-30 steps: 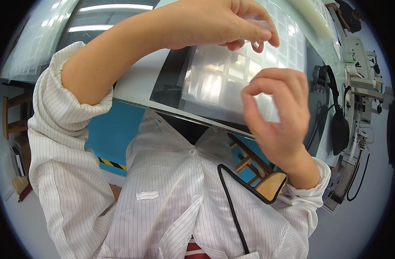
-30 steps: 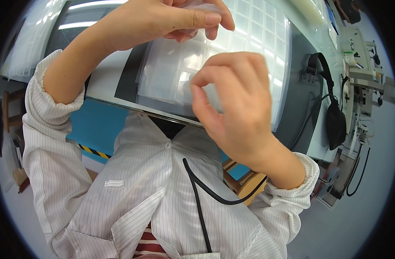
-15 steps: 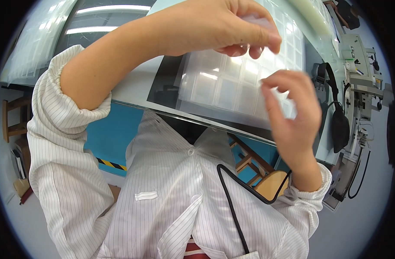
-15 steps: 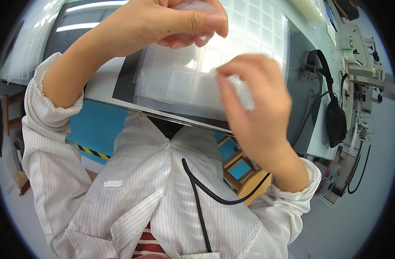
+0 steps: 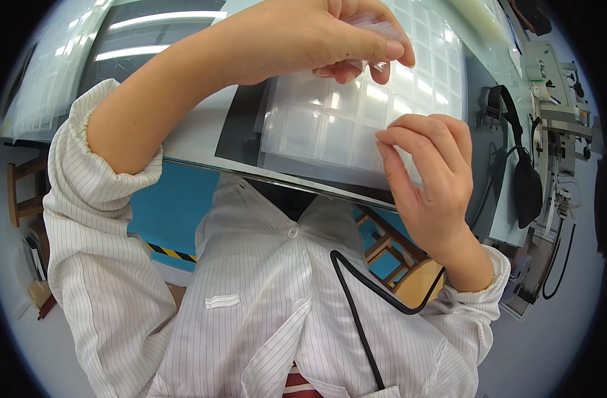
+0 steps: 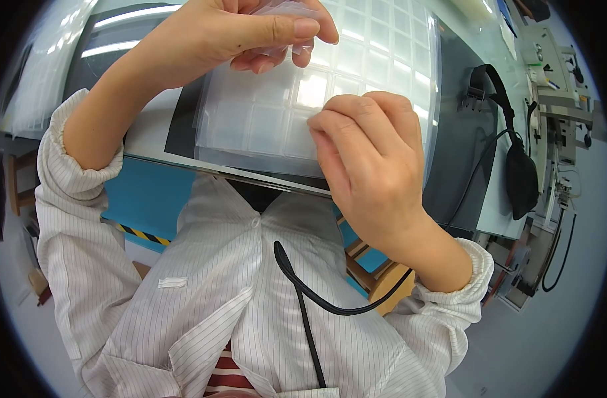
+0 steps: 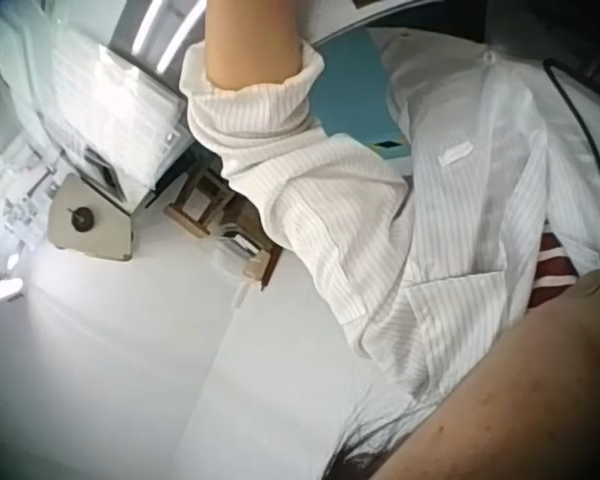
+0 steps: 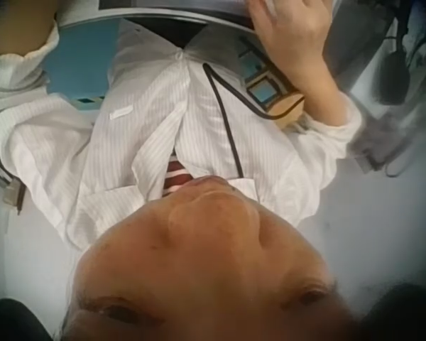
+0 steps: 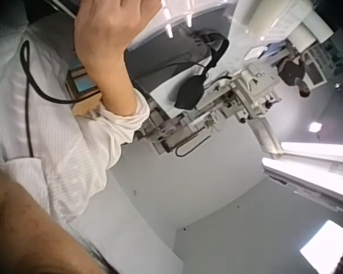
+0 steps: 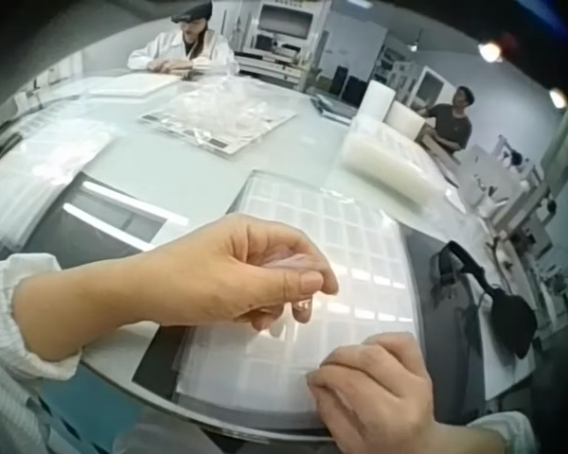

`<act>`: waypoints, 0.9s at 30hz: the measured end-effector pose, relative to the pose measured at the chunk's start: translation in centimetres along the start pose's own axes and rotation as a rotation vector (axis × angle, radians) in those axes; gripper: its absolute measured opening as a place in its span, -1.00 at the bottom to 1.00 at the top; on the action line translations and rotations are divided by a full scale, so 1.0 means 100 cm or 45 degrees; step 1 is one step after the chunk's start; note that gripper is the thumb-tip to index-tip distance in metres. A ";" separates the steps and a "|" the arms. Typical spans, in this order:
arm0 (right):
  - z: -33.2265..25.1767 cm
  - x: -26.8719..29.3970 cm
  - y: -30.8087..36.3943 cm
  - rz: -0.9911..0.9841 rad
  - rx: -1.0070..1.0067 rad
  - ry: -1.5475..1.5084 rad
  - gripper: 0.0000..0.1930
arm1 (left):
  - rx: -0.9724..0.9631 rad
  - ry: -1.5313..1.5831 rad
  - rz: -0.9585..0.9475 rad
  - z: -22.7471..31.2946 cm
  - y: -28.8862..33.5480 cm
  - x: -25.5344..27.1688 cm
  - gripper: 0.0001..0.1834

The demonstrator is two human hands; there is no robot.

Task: Manually picking small electronic components from a adhesive sheet and placing them into a grid-like organizational tray.

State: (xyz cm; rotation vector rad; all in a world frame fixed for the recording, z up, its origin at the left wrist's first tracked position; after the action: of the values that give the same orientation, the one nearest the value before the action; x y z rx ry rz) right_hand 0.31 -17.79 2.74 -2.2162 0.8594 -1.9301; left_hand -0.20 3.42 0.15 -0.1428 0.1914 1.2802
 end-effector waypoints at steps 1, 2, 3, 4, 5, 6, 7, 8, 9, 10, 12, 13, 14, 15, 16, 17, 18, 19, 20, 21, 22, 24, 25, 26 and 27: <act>0.000 0.001 -0.001 -0.017 0.015 -0.021 -0.76 | -0.004 -0.011 -0.013 0.001 0.001 0.000 -0.62; 0.000 0.000 -0.003 -0.016 0.019 -0.024 -0.76 | -0.007 -0.022 -0.025 0.002 0.002 0.000 -0.62; 0.000 -0.001 -0.003 0.014 -0.028 -0.045 -0.76 | -0.007 -0.020 -0.028 0.003 0.002 -0.002 -0.62; 0.001 0.000 -0.004 0.044 -0.074 -0.066 -0.77 | -0.036 -0.067 0.008 0.007 0.001 -0.006 -0.63; 0.002 -0.001 -0.003 0.042 -0.076 -0.064 -0.77 | -0.065 -0.113 0.044 0.010 0.001 -0.008 -0.64; 0.002 -0.001 -0.003 0.030 -0.033 -0.036 -0.76 | -0.068 -0.114 0.043 0.008 0.004 -0.008 -0.64; 0.002 0.000 -0.002 0.018 0.009 -0.007 -0.75 | -0.343 -0.471 -0.013 0.010 0.008 -0.010 -0.62; 0.002 0.004 -0.003 0.019 0.009 -0.002 -0.75 | -0.618 -0.828 -0.071 0.013 0.012 -0.013 -0.61; 0.002 0.010 -0.007 -0.017 0.009 -0.078 -0.76 | -0.620 -0.829 -0.069 0.016 0.010 -0.012 -0.61; 0.002 0.015 -0.010 -0.053 0.007 -0.153 -0.77 | -0.321 -0.549 -0.086 0.015 0.002 -0.010 -0.60; 0.004 0.024 -0.016 0.025 -0.057 -0.239 -0.80 | -0.020 -0.267 -0.099 0.012 0.002 -0.012 -0.59; 0.008 0.027 -0.017 0.101 -0.122 -0.328 -0.83 | -0.127 -0.248 -0.143 0.013 0.008 -0.020 -0.60; 0.011 0.027 -0.019 0.100 -0.122 -0.334 -0.83 | -0.234 -0.228 -0.186 0.014 0.011 -0.024 -0.60; 0.011 0.028 -0.023 0.115 -0.117 -0.332 -0.86 | -0.153 -0.190 -0.272 0.009 0.008 -0.024 -0.63; 0.011 0.029 -0.027 0.129 -0.112 -0.332 -0.89 | -0.155 -0.192 -0.269 0.005 0.005 -0.021 -0.63; 0.011 0.029 -0.028 0.149 -0.142 -0.345 -0.89 | -0.187 -0.180 -0.259 0.001 0.005 -0.018 -0.63; 0.013 0.030 -0.024 0.146 -0.147 -0.331 -0.89 | -0.225 -0.158 -0.265 0.001 0.001 -0.022 -0.64; 0.014 0.030 -0.019 0.114 -0.185 -0.251 -0.87 | -0.234 -0.151 -0.274 0.002 0.000 -0.023 -0.64; 0.014 0.030 -0.014 0.082 -0.222 -0.171 -0.85 | -0.122 -0.131 -0.195 0.002 -0.001 -0.020 -0.65; 0.015 0.027 -0.006 0.040 -0.197 -0.083 -0.82 | -0.004 -0.116 -0.106 0.004 0.001 -0.018 -0.66; 0.014 0.025 0.001 0.040 -0.195 -0.082 -0.82 | -0.007 -0.116 -0.105 0.005 0.001 -0.018 -0.66; 0.011 0.020 0.011 -0.066 -0.136 0.083 -0.80 | -0.011 -0.146 -0.069 0.006 0.003 -0.017 -0.68; 0.011 0.017 0.015 -0.065 -0.139 0.066 -0.78 | -0.009 -0.145 -0.074 0.004 0.003 -0.018 -0.68; 0.012 0.016 0.015 -0.063 -0.146 0.066 -0.78 | -0.019 -0.136 -0.055 0.002 0.002 -0.018 -0.66; 0.013 0.015 0.013 -0.057 -0.129 0.051 -0.78 | -0.029 -0.131 -0.040 0.002 0.002 -0.017 -0.65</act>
State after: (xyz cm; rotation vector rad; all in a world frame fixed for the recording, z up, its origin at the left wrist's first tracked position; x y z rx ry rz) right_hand 1.14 -19.96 3.26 -2.2789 0.9419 -1.9996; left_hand -0.84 1.97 0.75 -0.0987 0.0860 1.2554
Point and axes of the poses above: each hand's wrist, its own y-axis away from the middle knuckle, its own x-axis out of the back of the hand, z = x × y, the point moved 3 cm from there along -y, towards the middle knuckle, and after that the axes turned 4 degrees about -x, right-handed, at the moved point
